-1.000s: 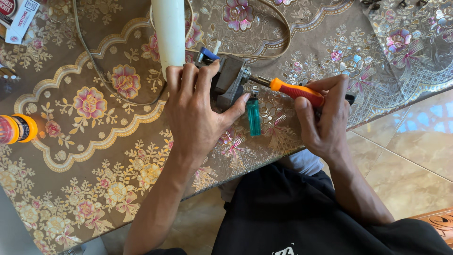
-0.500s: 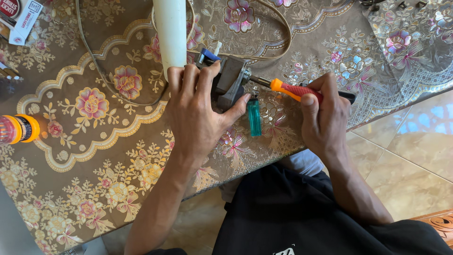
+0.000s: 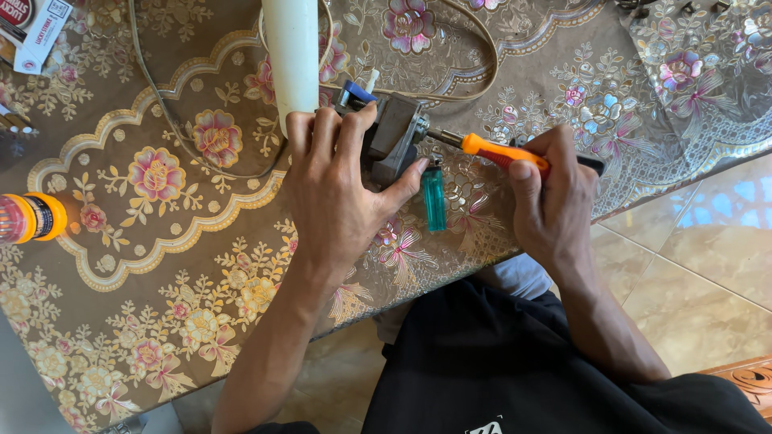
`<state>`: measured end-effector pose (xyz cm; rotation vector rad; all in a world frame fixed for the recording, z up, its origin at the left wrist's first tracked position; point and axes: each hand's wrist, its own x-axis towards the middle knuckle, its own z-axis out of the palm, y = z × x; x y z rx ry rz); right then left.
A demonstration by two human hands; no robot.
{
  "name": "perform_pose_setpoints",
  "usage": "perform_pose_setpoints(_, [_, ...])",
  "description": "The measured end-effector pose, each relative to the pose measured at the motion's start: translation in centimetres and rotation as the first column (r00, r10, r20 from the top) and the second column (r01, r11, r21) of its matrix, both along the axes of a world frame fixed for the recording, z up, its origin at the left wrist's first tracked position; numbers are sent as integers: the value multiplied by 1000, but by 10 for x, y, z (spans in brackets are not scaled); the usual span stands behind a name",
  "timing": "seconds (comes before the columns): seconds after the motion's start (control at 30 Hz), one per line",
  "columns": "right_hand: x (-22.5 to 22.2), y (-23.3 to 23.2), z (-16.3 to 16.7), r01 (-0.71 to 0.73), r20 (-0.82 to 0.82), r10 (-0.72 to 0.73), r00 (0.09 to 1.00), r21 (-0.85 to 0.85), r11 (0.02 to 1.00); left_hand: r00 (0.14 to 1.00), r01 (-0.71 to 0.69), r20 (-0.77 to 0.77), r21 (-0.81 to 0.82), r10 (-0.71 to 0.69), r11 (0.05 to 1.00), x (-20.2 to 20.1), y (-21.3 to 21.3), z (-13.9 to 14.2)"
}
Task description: The person works on a small electric motor at a table, using screwdrivers to unscrew and pry its housing apart and manipulate internal components. They reposition the motor repeatedly and continue driving screws with a screwdriver, handling the motor and its detached parts by hand.
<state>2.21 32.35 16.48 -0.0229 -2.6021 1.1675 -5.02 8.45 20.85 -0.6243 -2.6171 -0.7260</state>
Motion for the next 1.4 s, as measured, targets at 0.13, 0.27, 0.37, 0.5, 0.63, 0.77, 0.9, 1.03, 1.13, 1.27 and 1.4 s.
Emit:
perform_pose_setpoints(0.13, [-3, -2, 7, -15, 19, 16, 1000, -48, 999, 1000, -2, -5, 3, 2, 1000, 0, 0, -1])
perform_pose_setpoints(0.27, [-3, -5, 18, -128, -125, 110, 986, -143, 981, 1000, -6, -5, 3, 6, 1000, 0, 0, -1])
perform_pose_setpoints(0.37, [-2, -6, 18, -103, -103, 88, 991, -155, 983, 1000, -6, -7, -3, 6, 1000, -1, 0, -1])
perform_pose_setpoints(0.5, [-3, -5, 11, 18, 61, -10, 998, -141, 990, 1000, -2, -13, -5, 2, 1000, -1, 0, -1])
perform_pose_setpoints(0.63, [-4, -3, 5, 12, 44, -8, 999, -95, 995, 1000, -3, -6, -7, 3, 1000, -1, 0, -1])
perform_pose_setpoints(0.77, [-1, -2, 3, -98, -73, 84, 994, -208, 973, 1000, 0, -14, -12, 0, 1000, -1, -1, -1])
perform_pose_setpoints(0.9, [2, -3, 1, -108, -73, 92, 993, -266, 958, 1000, -5, -9, -7, 5, 1000, -1, -1, -1])
perform_pose_setpoints(1.03, [1, -2, 0, -1, 4, 1, 1000, -142, 990, 1000, -5, -7, -3, 5, 1000, -1, -1, -2])
perform_pose_setpoints(1.13, [-1, 0, -1, 36, 22, -35, 999, -79, 996, 1000, -3, -7, 0, 3, 1000, -1, -1, -2])
perform_pose_setpoints(1.27, [-2, 1, -4, 27, -38, -27, 999, 14, 1000, 1000, 0, -14, -1, 0, 1000, -1, -1, -2])
perform_pose_setpoints(1.4, [-3, 0, -5, 36, 16, -37, 999, 44, 998, 1000, 2, -14, 7, -2, 1000, -1, -1, -2])
